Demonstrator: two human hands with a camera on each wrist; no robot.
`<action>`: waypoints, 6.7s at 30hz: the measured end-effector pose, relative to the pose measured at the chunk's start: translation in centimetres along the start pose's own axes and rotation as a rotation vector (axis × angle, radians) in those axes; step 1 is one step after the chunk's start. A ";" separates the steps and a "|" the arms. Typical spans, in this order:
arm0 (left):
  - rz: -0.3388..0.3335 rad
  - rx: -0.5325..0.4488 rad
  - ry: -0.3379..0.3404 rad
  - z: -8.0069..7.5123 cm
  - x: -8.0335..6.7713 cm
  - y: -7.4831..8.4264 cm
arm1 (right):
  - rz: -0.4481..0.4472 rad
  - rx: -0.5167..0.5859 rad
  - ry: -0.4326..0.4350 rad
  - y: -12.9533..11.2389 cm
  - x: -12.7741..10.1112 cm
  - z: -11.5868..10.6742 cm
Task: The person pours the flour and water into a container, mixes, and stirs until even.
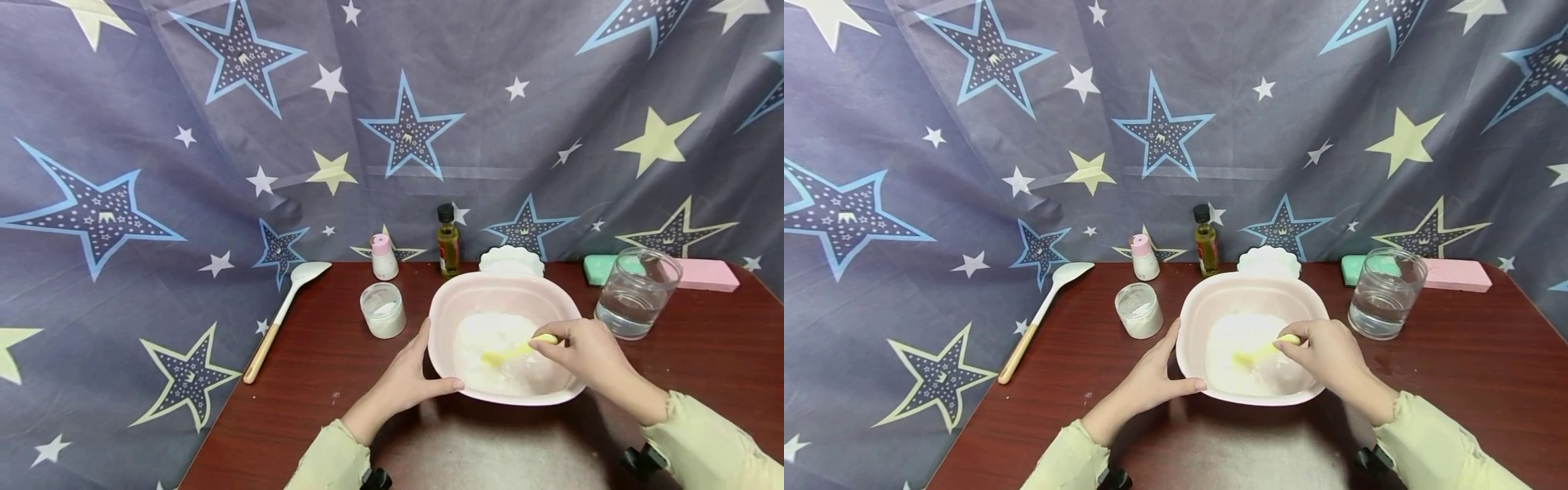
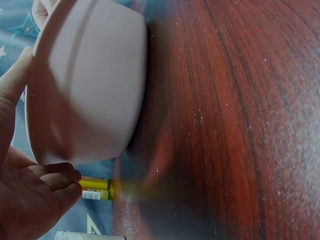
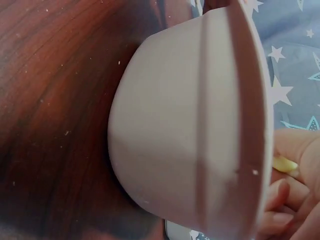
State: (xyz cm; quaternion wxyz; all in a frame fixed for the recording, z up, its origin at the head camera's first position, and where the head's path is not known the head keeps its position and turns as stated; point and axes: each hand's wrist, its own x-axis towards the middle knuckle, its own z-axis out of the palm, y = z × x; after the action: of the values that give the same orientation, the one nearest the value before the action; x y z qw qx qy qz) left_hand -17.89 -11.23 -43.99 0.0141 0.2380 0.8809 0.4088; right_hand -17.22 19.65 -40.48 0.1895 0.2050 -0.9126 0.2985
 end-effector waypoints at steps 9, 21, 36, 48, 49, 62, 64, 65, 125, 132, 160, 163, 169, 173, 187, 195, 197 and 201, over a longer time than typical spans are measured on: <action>-0.005 0.002 -0.001 0.1 -0.1 -0.1 | 0.094 -0.065 0.028 0.7 0.3 -0.3; -0.016 0.008 -0.005 -0.1 -0.1 0.0 | 0.096 -0.108 -0.014 1.9 -0.3 -3.2; -0.016 0.009 -0.004 -0.2 0.0 -0.1 | 0.010 0.051 -0.150 1.5 -1.1 -3.3; -0.027 0.006 -0.008 -0.1 -0.1 0.0 | -0.047 0.064 -0.083 0.0 -0.3 -0.4; -0.028 0.007 -0.008 -0.1 -0.1 0.0 | -0.046 0.059 -0.071 -0.1 -0.2 -0.2; -0.018 0.014 -0.005 0.0 -0.2 0.0 | -0.011 -0.060 0.033 -0.2 0.3 1.2; -0.016 0.016 -0.003 0.1 -0.2 0.0 | -0.004 -0.079 0.036 -0.1 0.4 1.1; -0.015 0.015 -0.003 0.1 -0.2 0.0 | 0.001 -0.091 0.036 0.0 0.4 1.0; 0.016 0.001 0.008 0.0 -0.1 -0.2 | -0.068 0.034 -0.112 0.0 0.3 -0.3; 0.009 0.013 0.007 0.0 -0.2 -0.3 | -0.086 0.041 -0.063 -0.2 0.9 1.1; 0.019 -0.001 0.010 -0.1 0.0 0.1 | 0.097 -0.140 -0.044 0.2 2.8 1.3; 0.024 -0.002 0.011 0.0 0.0 0.0 | 0.115 -0.151 -0.040 0.5 2.8 0.8; 0.027 0.002 0.010 0.0 0.1 -0.1 | 0.142 -0.157 -0.048 1.2 2.5 -0.3; 0.009 0.007 0.005 -0.1 0.0 0.0 | 0.163 -0.178 -0.061 1.5 2.3 -1.2; -0.012 0.008 -0.005 -0.1 0.0 0.0 | 0.094 -0.247 -0.099 2.0 1.1 -4.5; -0.016 0.004 -0.006 -0.1 0.0 -0.1 | 0.076 -0.175 -0.167 2.2 0.4 -5.5; -0.020 0.004 -0.007 -0.1 0.0 0.0 | 0.076 -0.148 -0.194 2.2 0.2 -5.5; -0.027 0.004 -0.009 -0.2 0.0 0.1 | 0.063 -0.092 -0.242 2.0 -0.1 -5.1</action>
State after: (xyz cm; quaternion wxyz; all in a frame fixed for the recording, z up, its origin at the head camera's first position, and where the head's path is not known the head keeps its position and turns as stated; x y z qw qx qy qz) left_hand -17.90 -11.33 -43.81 0.0230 0.2279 0.8848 0.4057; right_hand -16.95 24.32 -37.62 0.0778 0.2016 -0.9476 0.2353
